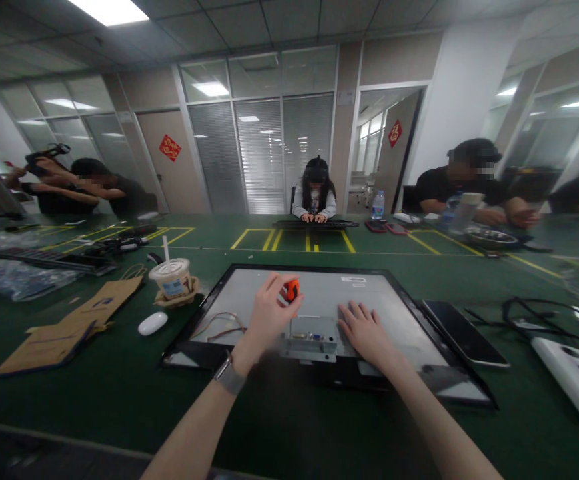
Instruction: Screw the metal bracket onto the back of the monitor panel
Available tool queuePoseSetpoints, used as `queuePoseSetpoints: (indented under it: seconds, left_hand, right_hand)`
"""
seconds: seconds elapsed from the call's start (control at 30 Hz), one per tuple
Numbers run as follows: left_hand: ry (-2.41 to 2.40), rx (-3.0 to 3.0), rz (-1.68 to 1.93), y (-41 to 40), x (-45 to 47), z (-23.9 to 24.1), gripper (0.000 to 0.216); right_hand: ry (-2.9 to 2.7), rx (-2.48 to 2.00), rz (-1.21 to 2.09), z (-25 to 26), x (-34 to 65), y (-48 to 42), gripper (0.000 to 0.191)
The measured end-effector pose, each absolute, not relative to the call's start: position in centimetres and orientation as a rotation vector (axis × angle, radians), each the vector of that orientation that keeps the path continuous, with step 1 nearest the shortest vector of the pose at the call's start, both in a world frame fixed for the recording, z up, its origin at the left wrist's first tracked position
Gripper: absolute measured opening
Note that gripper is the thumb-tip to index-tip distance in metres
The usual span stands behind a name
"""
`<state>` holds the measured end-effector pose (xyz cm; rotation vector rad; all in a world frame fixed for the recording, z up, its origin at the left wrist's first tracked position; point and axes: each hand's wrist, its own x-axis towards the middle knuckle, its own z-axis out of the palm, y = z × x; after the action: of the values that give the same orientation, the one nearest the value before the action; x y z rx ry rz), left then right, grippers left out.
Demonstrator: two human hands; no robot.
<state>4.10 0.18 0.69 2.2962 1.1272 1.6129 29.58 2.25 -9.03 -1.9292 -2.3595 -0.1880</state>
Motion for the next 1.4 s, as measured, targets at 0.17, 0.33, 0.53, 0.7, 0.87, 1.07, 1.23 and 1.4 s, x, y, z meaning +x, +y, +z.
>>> queuePoseSetpoints:
  seconds: [0.17, 0.33, 0.53, 0.7, 0.87, 1.07, 1.23, 1.4]
  left_hand:
    - [1.124, 2.289, 1.605, 0.0, 4.2, 0.7, 0.032]
    - [1.049, 2.293, 1.585, -0.1, 4.3, 0.8, 0.031]
    - [0.880, 2.320, 1.503, -0.5, 4.6, 0.7, 0.030]
    - [0.847, 2.318, 1.471, -0.5, 4.7, 0.6, 0.031]
    - [0.939, 2.214, 1.483, -0.5, 4.9, 0.4, 0.037]
    - [0.935, 1.880, 1.705, -0.6, 5.4, 0.8, 0.009]
    - [0.852, 1.719, 1.720, -0.4, 5.6, 1.0, 0.015]
    - [0.773, 1.558, 1.599, -0.5, 5.9, 0.8, 0.026]
  right_hand:
    - [-2.358, -1.932, -0.171, -9.0, 29.6, 2.1, 0.056]
    - [-2.353, -1.940, -0.165, -8.6, 29.5, 2.0, 0.056]
    - [-2.379, -1.967, -0.130, -8.2, 29.4, 1.9, 0.057]
    - [-2.363, -1.958, -0.152, -8.4, 29.3, 2.0, 0.056]
    - [-2.356, -1.937, -0.187, -8.7, 29.4, 2.0, 0.055]
    - [-2.353, -1.932, -0.189, -8.7, 29.4, 2.0, 0.055]
    - [-2.365, -1.950, -0.159, -8.5, 29.4, 2.0, 0.056]
    - [-2.359, -1.962, -0.161, -8.5, 29.4, 2.0, 0.055]
